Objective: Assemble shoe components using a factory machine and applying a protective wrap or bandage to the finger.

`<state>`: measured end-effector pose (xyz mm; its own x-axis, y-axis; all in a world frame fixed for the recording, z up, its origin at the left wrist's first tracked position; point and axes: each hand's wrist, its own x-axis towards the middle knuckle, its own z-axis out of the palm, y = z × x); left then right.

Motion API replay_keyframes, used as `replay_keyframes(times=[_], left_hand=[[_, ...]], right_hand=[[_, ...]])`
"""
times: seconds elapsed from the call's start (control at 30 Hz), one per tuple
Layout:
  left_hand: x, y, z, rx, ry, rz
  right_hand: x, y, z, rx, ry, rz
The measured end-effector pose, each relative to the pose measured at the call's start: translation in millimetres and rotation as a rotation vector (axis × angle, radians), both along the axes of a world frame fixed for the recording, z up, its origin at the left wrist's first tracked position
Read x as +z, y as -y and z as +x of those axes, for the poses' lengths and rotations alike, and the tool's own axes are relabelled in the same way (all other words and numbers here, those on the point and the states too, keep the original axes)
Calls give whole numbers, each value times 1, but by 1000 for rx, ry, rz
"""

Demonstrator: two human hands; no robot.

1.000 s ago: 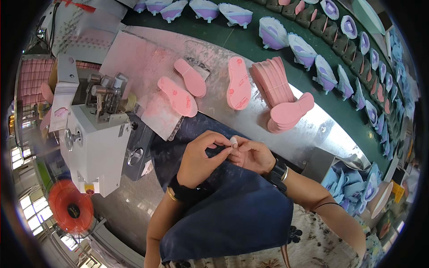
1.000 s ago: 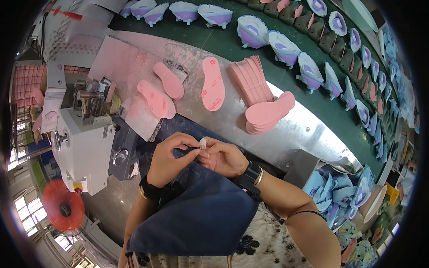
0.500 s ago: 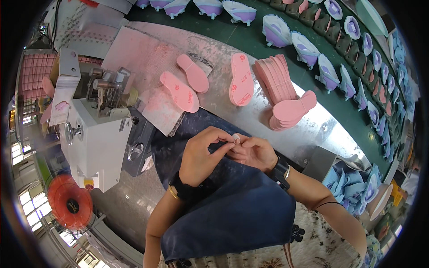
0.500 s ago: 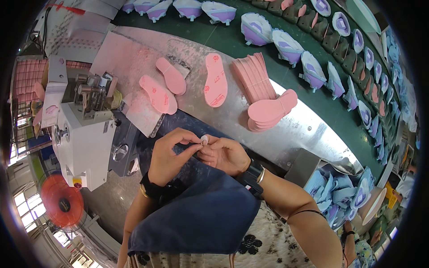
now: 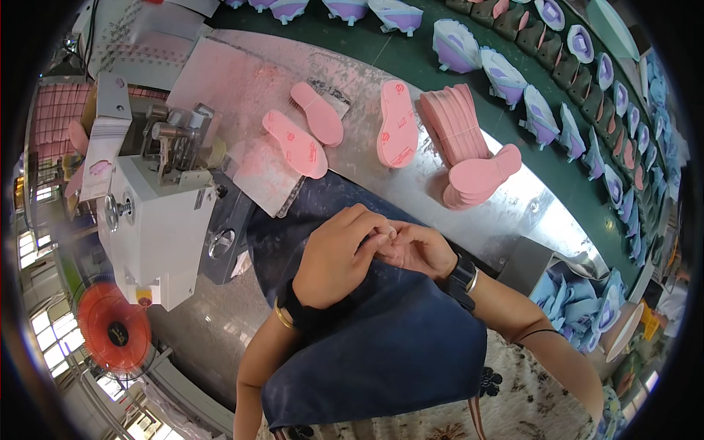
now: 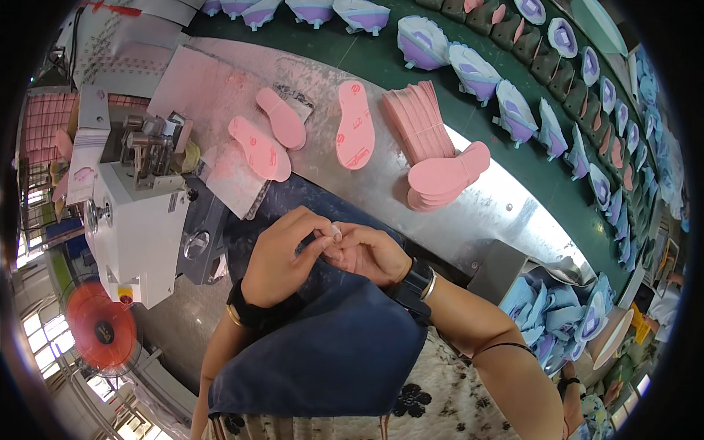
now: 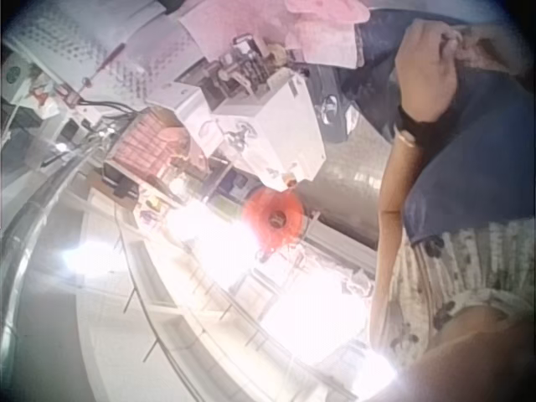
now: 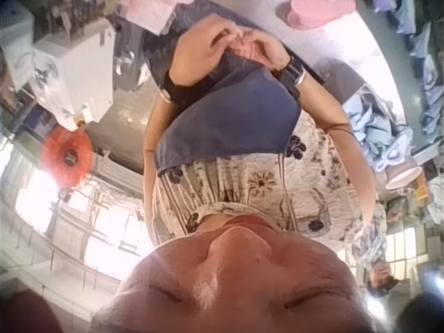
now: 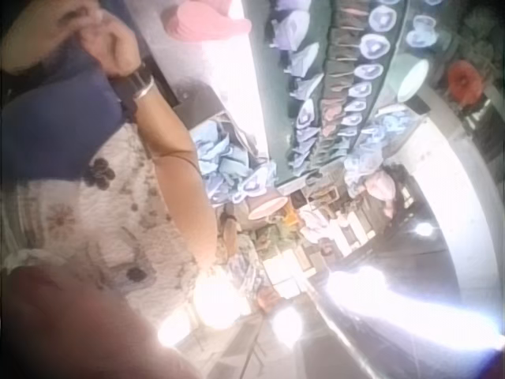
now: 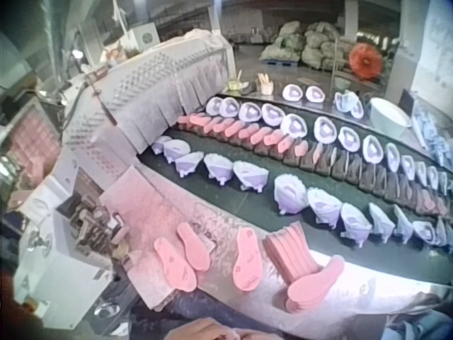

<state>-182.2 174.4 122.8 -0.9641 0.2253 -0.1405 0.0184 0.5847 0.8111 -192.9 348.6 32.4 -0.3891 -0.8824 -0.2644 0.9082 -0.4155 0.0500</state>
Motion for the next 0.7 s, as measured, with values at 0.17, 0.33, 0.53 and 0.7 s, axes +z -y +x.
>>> replay_keyframes(times=[0.17,0.33,0.53,0.7], left_hand=[[-3,1,2,12,64,63],[-6,1,2,188,250,221],[-21,18,2,-27,250,275],[-24,17,5,151,399,568]], right_hand=[[1,-1,2,-12,-98,72],[-4,-4,3,28,-230,86],[5,-3,-4,77,-268,102],[1,-4,-3,-1,24,-98]])
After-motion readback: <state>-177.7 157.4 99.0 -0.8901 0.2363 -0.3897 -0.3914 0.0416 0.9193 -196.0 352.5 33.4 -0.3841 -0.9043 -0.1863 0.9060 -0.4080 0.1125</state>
